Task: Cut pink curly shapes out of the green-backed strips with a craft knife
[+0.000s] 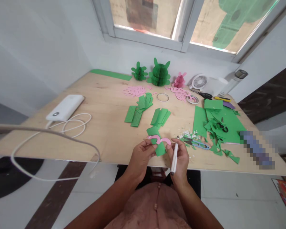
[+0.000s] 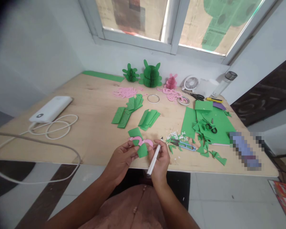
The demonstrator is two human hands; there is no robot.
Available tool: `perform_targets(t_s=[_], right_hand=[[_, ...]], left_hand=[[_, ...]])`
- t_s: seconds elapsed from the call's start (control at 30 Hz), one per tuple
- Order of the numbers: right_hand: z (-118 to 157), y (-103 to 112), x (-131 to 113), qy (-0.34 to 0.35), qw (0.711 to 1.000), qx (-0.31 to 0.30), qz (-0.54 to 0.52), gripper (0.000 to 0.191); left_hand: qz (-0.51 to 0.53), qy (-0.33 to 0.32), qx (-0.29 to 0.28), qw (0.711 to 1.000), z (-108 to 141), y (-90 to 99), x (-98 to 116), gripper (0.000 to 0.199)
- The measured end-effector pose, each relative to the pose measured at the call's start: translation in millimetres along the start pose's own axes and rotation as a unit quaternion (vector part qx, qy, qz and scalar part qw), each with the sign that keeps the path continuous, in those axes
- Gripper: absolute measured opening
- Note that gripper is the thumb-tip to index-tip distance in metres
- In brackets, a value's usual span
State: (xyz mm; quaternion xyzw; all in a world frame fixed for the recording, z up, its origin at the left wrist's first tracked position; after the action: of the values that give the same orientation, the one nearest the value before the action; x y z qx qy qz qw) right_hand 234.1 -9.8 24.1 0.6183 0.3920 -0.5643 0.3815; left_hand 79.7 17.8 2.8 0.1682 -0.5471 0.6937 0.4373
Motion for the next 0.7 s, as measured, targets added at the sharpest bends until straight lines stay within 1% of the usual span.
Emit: perform_targets(t_s=[0.17, 0.37, 0.47, 0.57, 0.7], right_hand=[[0, 1, -1, 0.003, 1.0, 0.001, 0.006, 0.036], [1, 1, 0, 0.011, 1.0, -0.001, 0.009, 0.035], [0, 3, -3, 0.017, 1.0, 0.006, 0.012, 0.034], [-1, 7, -10, 0.037, 0.999, 0.019, 0.031, 0.032], [-1, 15, -22, 0.081, 0.993, 0.04, 0.077, 0.028]], left_hand=[[-0.005, 0.001, 0.001, 1.0, -1, 2.4, -2, 0.031], [-0.01, 0.01, -0.011, 1.0, -2, 0.8, -3, 0.036], [-0.006, 0.019, -0.019, 1.0, -1, -0.9, -5, 0.035], [0.0, 0.028, -0.017, 0.999, 0, 0.1, -6, 0.033], [0.003, 0.03, -0.01, 0.999, -1, 2.3, -7, 0.034]])
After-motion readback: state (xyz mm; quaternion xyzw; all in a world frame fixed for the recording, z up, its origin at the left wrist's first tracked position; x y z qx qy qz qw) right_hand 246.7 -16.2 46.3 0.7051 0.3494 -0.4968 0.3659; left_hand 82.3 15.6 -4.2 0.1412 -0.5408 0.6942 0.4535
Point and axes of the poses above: each hand's wrist, its own z-axis away from the middle knuckle, its own y-axis out of the back of the hand, x = y × z, the point moved 10 cm from there along -z, towards the middle knuckle, and after that the axes turned 8 degrees about -x, right-handed, at the moved point
